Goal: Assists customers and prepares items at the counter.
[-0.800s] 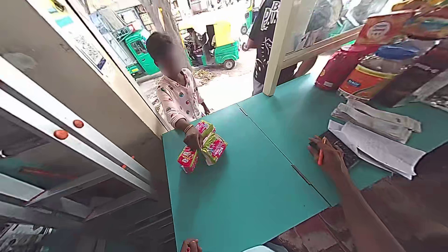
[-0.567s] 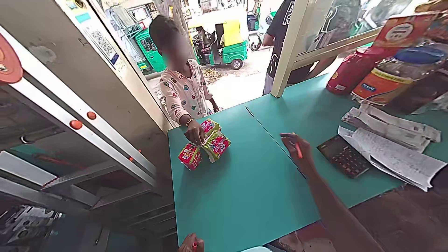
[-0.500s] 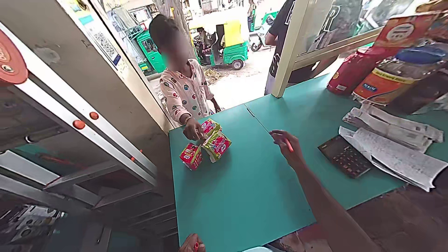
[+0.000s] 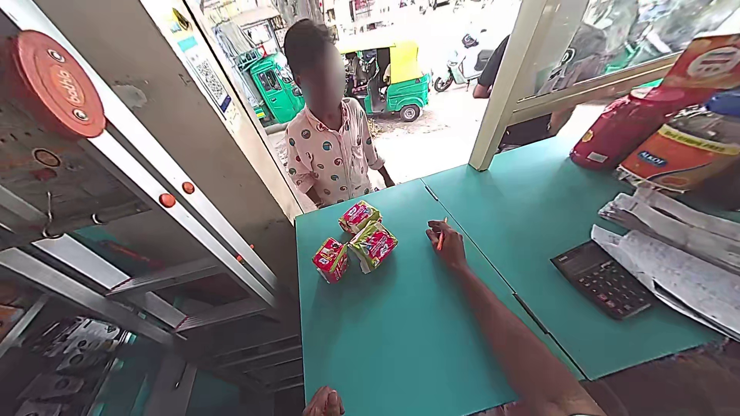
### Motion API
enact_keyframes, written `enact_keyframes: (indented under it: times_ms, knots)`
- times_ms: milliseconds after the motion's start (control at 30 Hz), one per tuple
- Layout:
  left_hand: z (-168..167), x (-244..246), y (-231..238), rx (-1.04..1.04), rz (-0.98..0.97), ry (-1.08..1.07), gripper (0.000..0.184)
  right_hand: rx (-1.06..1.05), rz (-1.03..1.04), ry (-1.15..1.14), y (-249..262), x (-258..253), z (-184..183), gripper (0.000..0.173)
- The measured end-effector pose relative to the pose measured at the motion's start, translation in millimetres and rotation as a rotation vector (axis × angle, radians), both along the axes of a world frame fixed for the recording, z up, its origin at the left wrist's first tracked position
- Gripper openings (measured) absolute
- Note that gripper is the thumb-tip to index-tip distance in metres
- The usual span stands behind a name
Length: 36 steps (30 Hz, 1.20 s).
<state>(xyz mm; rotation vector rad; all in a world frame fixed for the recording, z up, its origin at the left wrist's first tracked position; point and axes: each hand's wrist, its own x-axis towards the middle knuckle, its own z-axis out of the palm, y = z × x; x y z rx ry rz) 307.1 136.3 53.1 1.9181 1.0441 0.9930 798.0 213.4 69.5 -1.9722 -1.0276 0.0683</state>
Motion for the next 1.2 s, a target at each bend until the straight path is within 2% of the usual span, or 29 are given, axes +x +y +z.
enact_keyframes:
  times_ms: [633, 1200]
  knots:
    - [-1.0, 2.5, -2.0, 0.029, 0.04, 0.094, 0.06, 0.06, 0.016, 0.002, -1.4, 1.3, -1.8, 0.029]
    - [-2.9, 3.7, -0.5, 0.037, 0.031, 0.071, 0.06, 0.064, 0.03, 0.012, -2.9, 0.6, -0.5, 0.03]
